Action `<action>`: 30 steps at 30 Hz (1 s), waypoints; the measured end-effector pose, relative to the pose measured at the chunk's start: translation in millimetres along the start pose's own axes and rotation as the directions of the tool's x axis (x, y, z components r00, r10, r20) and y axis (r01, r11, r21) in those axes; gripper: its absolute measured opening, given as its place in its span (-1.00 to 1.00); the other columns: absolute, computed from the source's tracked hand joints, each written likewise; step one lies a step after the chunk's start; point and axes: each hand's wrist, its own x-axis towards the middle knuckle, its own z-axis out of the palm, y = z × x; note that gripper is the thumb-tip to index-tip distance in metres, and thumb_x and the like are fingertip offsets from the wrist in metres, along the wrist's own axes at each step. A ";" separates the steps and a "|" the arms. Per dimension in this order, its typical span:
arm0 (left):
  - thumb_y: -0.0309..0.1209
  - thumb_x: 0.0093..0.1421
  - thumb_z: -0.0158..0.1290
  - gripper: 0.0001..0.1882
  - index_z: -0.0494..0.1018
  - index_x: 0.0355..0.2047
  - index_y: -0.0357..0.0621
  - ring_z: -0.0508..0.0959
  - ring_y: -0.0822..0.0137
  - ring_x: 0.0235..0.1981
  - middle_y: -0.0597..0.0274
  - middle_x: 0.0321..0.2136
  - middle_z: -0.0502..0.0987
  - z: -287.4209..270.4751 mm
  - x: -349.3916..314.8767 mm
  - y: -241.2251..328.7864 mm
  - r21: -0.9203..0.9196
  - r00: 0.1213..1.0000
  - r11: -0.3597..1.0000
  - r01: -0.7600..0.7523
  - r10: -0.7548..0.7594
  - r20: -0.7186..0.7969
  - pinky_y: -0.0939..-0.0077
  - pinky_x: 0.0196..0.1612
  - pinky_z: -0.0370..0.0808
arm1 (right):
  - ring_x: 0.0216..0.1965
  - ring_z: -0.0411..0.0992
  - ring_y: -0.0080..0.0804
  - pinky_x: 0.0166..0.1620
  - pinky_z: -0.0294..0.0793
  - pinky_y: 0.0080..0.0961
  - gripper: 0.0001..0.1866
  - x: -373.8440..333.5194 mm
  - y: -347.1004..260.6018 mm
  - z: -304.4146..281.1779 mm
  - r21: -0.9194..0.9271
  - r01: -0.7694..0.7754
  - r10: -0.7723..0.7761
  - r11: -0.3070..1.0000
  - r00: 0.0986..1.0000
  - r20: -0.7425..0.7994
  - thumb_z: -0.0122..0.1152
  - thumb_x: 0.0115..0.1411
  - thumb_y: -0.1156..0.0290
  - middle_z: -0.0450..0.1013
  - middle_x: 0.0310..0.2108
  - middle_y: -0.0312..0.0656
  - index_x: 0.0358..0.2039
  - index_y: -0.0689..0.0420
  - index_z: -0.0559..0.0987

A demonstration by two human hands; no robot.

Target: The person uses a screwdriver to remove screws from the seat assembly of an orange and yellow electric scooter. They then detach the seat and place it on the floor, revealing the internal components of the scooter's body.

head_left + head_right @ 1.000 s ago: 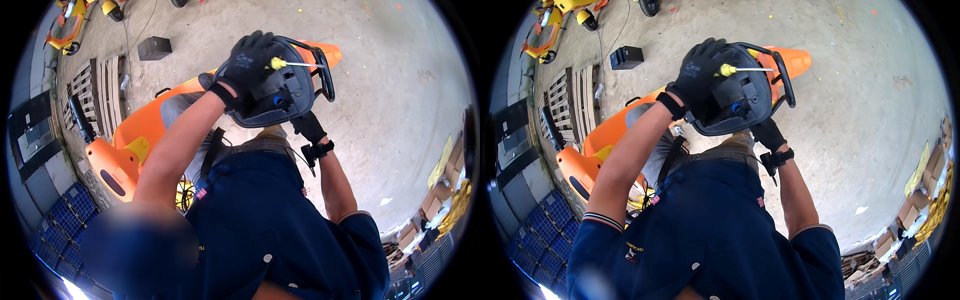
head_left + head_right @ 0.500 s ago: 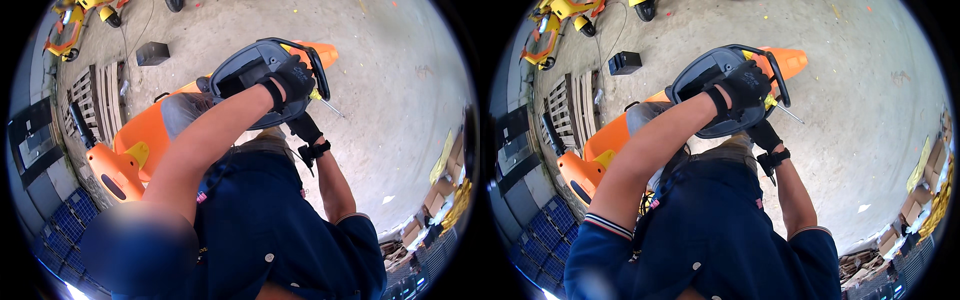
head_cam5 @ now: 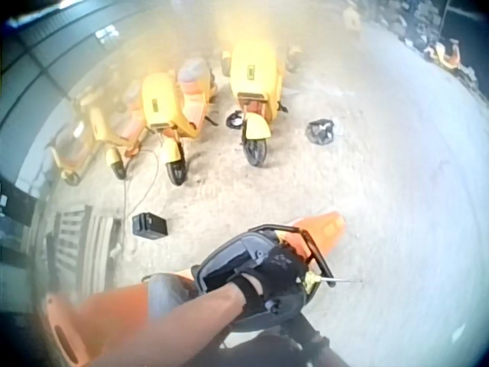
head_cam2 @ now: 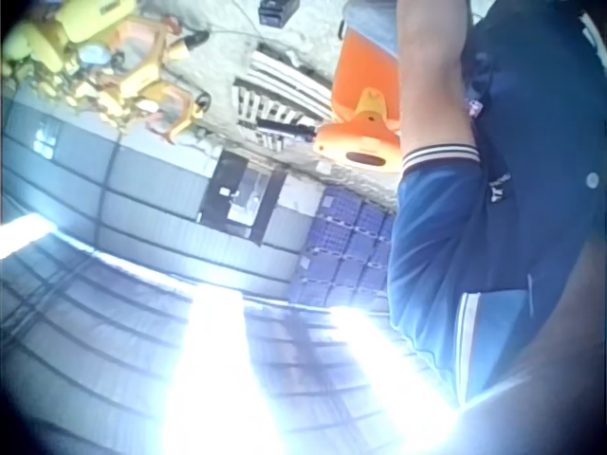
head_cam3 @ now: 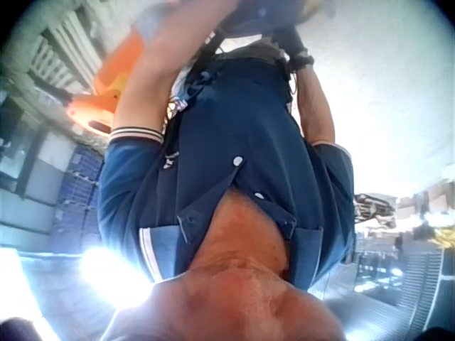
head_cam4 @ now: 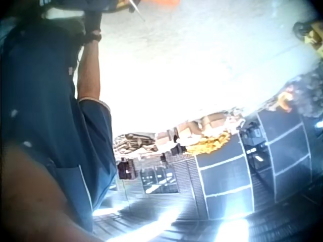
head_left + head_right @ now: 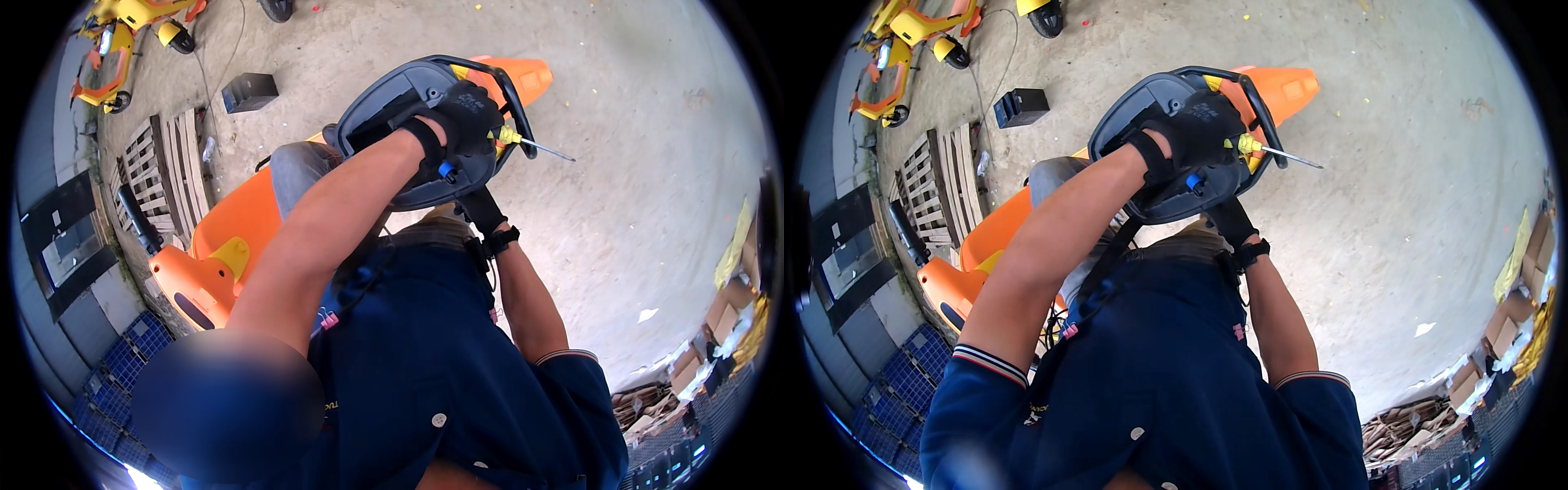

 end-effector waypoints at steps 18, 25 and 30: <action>-0.16 -0.04 0.18 -0.76 0.62 -0.34 0.14 0.56 0.19 -0.19 0.25 -0.35 0.59 17.7 0.7 -7.5 -0.058 0.999 0.998 0.025 -0.027 -0.034 0.30 -0.05 0.41 | -0.52 0.39 -0.59 -0.59 0.31 -0.67 -0.92 -28.7 35.7 -50.7 0.059 -0.131 0.133 0.990 0.991 -0.024 0.09 0.12 0.44 0.43 -0.45 -0.35 -0.34 0.02 0.50; -0.32 0.03 0.14 -0.76 0.52 -0.28 -0.11 0.53 0.09 -0.16 0.10 -0.29 0.57 4.4 -5.0 2.3 -0.004 1.000 1.000 -0.010 0.010 0.010 0.27 -0.07 0.42 | -0.55 0.31 -0.65 -0.54 0.34 -0.66 -0.84 -31.6 37.4 -89.5 0.093 -0.057 0.082 0.994 0.954 -0.289 0.07 0.20 0.36 0.36 -0.51 -0.40 -0.24 0.05 0.56; -0.32 0.04 0.12 -0.76 0.53 -0.27 -0.08 0.53 0.10 -0.15 0.11 -0.30 0.57 7.5 -6.8 -0.9 -0.029 1.000 1.000 0.010 -0.010 0.007 0.28 -0.06 0.43 | -0.66 0.23 -0.71 -0.64 0.23 -0.71 -0.75 -49.4 -8.4 -79.9 0.068 -0.037 0.045 0.997 0.991 -0.123 0.12 0.22 0.31 0.35 -0.53 -0.41 -0.12 0.08 0.53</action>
